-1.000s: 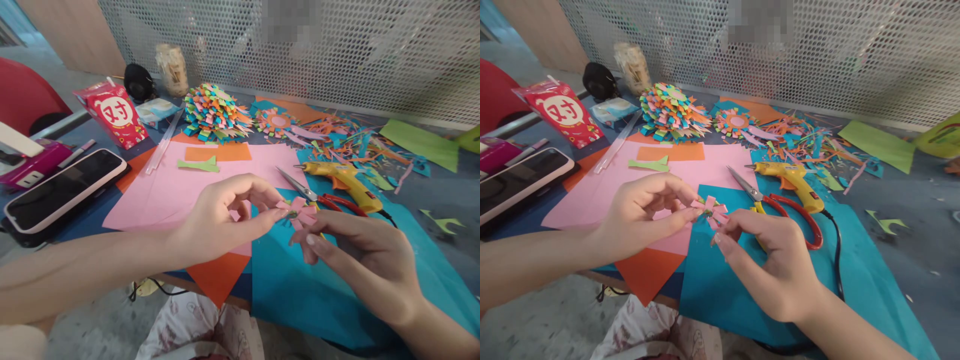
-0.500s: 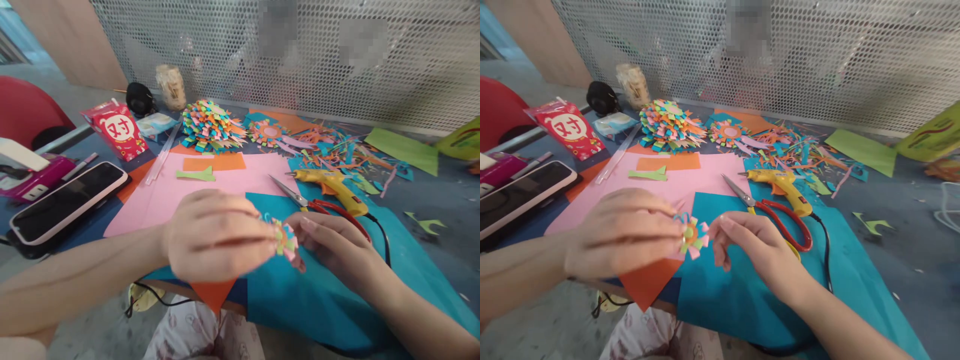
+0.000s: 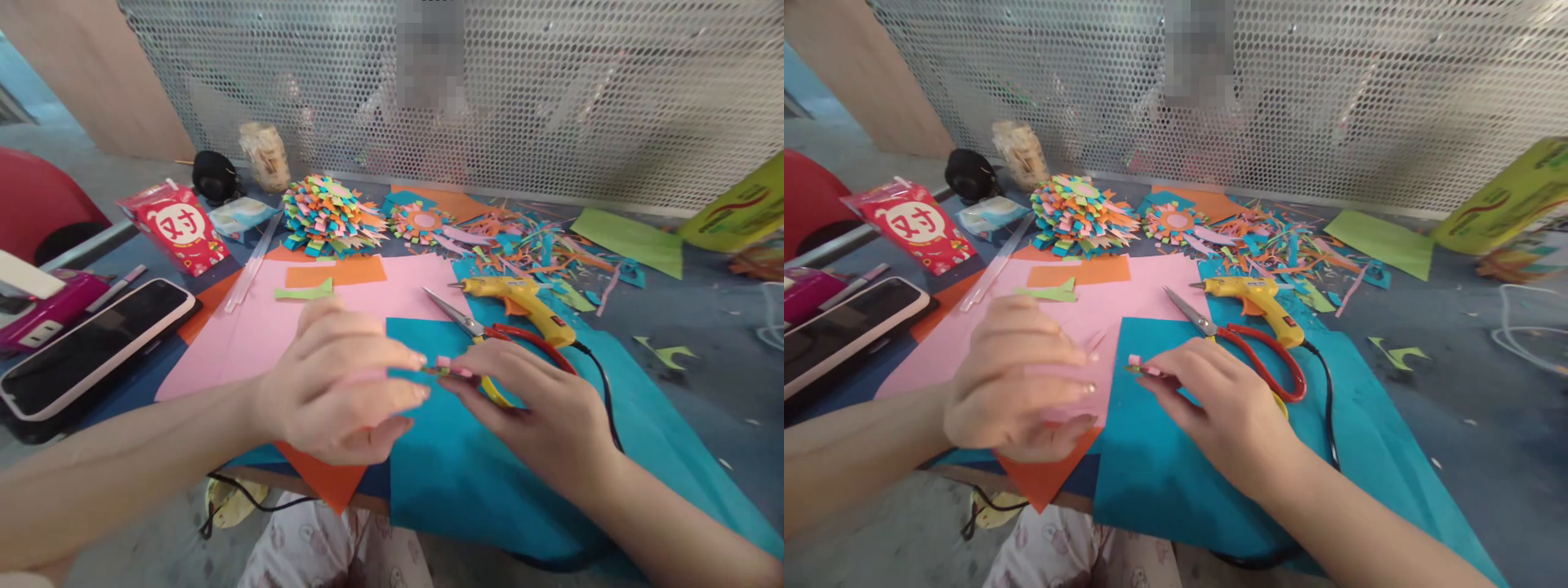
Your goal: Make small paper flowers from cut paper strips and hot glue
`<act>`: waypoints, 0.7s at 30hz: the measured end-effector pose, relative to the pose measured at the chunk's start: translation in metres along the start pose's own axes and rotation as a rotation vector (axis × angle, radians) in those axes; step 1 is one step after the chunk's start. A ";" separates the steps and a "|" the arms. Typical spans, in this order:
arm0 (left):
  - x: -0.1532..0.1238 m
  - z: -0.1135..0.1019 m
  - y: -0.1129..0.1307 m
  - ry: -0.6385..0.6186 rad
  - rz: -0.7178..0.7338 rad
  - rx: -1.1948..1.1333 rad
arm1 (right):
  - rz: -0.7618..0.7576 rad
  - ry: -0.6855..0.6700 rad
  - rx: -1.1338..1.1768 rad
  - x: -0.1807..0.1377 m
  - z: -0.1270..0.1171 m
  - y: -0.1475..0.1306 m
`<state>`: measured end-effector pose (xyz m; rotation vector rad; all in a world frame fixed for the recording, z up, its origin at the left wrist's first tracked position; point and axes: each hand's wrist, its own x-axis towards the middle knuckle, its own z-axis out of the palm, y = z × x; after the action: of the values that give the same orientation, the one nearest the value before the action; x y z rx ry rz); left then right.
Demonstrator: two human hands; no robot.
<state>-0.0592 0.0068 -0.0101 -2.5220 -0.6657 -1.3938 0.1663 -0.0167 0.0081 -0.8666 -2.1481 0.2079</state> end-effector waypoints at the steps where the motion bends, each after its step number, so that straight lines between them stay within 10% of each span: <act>1: 0.006 -0.001 0.002 0.050 0.060 -0.005 | -0.142 -0.001 -0.132 -0.002 -0.002 0.001; 7: 0.019 -0.003 0.007 0.077 0.104 0.033 | -0.513 -0.054 -0.447 -0.009 -0.018 -0.002; 21: 0.017 -0.003 0.012 0.130 0.128 0.034 | -0.560 -0.050 -0.460 -0.014 -0.017 -0.006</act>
<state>-0.0481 -0.0003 0.0062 -2.3778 -0.4908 -1.4729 0.1819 -0.0326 0.0139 -0.4647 -2.4328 -0.5706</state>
